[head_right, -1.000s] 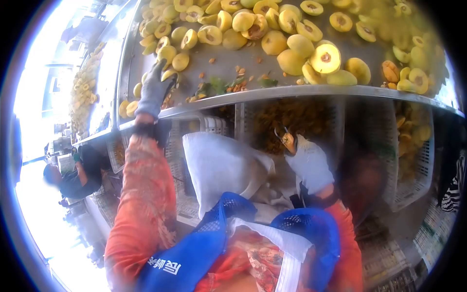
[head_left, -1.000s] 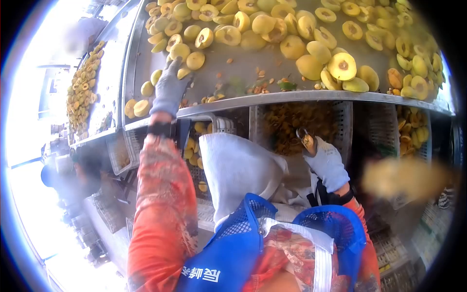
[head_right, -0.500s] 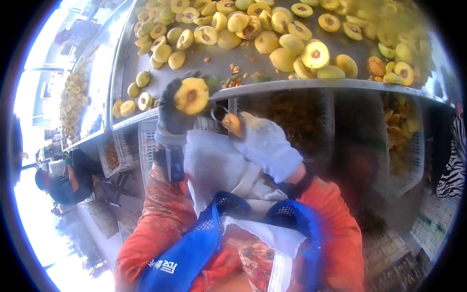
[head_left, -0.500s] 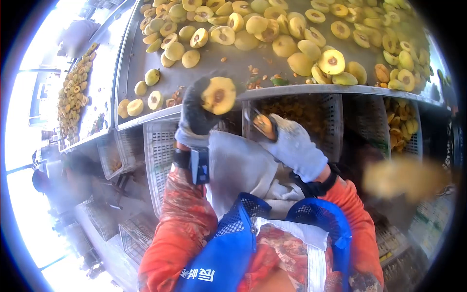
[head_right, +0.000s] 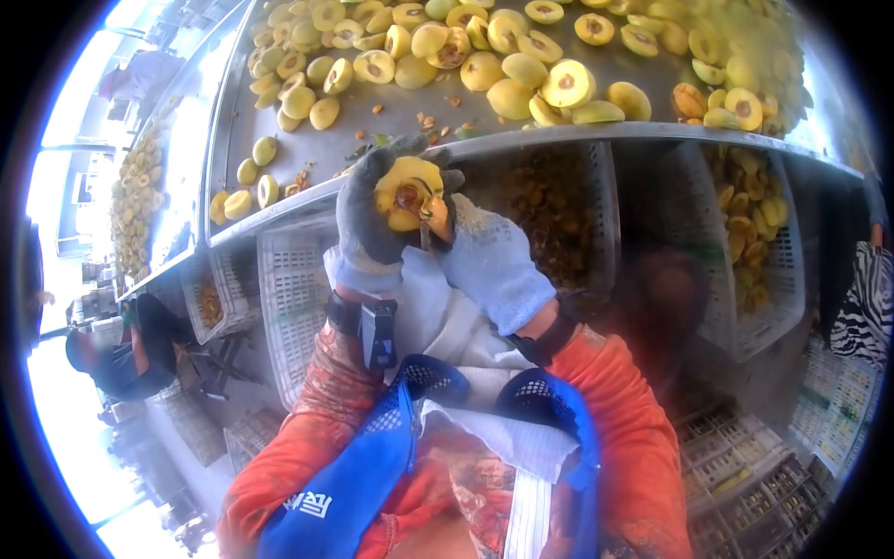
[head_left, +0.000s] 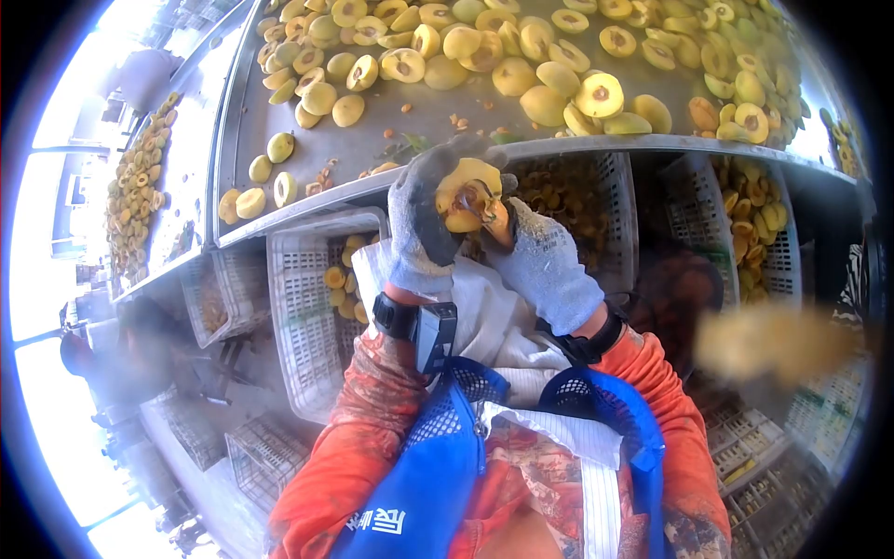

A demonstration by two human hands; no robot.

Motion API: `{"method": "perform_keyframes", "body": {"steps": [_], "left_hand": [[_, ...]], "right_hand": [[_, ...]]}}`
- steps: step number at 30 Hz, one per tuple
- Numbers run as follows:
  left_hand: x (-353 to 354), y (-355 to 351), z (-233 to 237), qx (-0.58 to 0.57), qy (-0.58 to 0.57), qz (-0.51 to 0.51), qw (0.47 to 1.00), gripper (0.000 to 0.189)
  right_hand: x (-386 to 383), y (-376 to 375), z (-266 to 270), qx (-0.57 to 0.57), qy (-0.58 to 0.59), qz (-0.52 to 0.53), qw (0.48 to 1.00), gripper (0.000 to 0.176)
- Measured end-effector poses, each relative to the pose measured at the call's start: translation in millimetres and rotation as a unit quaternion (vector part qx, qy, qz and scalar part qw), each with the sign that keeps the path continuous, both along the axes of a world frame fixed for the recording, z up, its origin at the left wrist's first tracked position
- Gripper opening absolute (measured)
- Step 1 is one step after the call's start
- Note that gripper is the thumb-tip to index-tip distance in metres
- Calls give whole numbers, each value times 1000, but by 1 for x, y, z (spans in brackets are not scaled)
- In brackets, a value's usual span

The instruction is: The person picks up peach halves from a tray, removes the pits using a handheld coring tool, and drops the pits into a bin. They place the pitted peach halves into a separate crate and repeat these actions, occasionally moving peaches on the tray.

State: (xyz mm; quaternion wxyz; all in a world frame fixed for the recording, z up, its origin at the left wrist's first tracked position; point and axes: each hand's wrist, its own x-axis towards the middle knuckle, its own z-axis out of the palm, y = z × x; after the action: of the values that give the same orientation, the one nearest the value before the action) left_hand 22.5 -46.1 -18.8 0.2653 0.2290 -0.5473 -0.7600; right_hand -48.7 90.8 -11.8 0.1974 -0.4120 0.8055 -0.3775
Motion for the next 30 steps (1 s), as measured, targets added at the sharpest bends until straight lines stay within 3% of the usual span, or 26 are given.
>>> {"method": "perform_keyframes", "body": {"steps": [2, 5, 7, 8, 9, 11, 13, 14, 18, 21, 22, 23, 24, 26, 27, 28, 29, 30], "left_hand": [[-1, -1, -3, -63, -35, 7, 997, 32], [0, 2, 4, -33, -26, -3, 999, 35], [-2, 6, 12, -9, -16, -9, 1000, 41], [-6, 12, 18, -90, -24, 17, 996, 39], [-11, 21, 25, -170, -32, 44, 984, 37], [-12, 28, 30, -225, -50, 67, 971, 34], [-8, 27, 25, -174, -73, 58, 980, 32], [-6, 24, 27, -149, -50, 2, 988, 31], [-6, 31, 37, -56, -69, -92, 992, 35], [-9, 31, 49, 12, -42, -82, 996, 35], [-8, 24, 36, -15, -7, -17, 1000, 40], [0, 20, 36, -2, 61, -49, 997, 46], [9, -4, 32, 200, 110, -51, 972, 42], [50, -36, 16, -128, 37, 32, 991, 53], [71, -52, 8, -269, -17, 104, 957, 61], [96, -67, 22, -338, -127, 107, 927, 47], [122, -82, 35, -403, -233, 102, 879, 35], [132, -88, 37, -107, -169, 201, 959, 36]], "right_hand": [[-1, 2, -1, -6, -17, 7, 1000, 34], [-2, 5, -7, 38, -41, 30, 998, 26], [-3, 5, -17, -47, -58, 66, 995, 24], [-3, 4, -14, -89, -66, 83, 990, 22], [-4, 6, -8, -51, -169, 83, 981, 21], [-9, 8, 10, 23, -364, 80, 928, 19], [-5, 15, 1, -31, -480, 100, 871, 19], [-6, 21, 0, -43, -526, 113, 842, 20], [-17, 41, 23, -20, -677, 150, 720, 27], [-17, 46, 34, -49, -713, 148, 683, 19], [-17, 48, 35, -52, -696, 163, 698, 19], [-18, 49, 34, -54, -677, 177, 712, 19], [-22, 51, 32, -56, -658, 189, 727, 20], [-34, 49, 20, 8, -366, 162, 916, 21], [-41, 47, 17, 39, -201, 142, 969, 22], [-52, 50, 22, 55, -8, 90, 994, 23], [-73, 57, 9, -43, -25, 41, 998, 22], [-91, 57, 33, -104, -152, -19, 983, 26]]}}
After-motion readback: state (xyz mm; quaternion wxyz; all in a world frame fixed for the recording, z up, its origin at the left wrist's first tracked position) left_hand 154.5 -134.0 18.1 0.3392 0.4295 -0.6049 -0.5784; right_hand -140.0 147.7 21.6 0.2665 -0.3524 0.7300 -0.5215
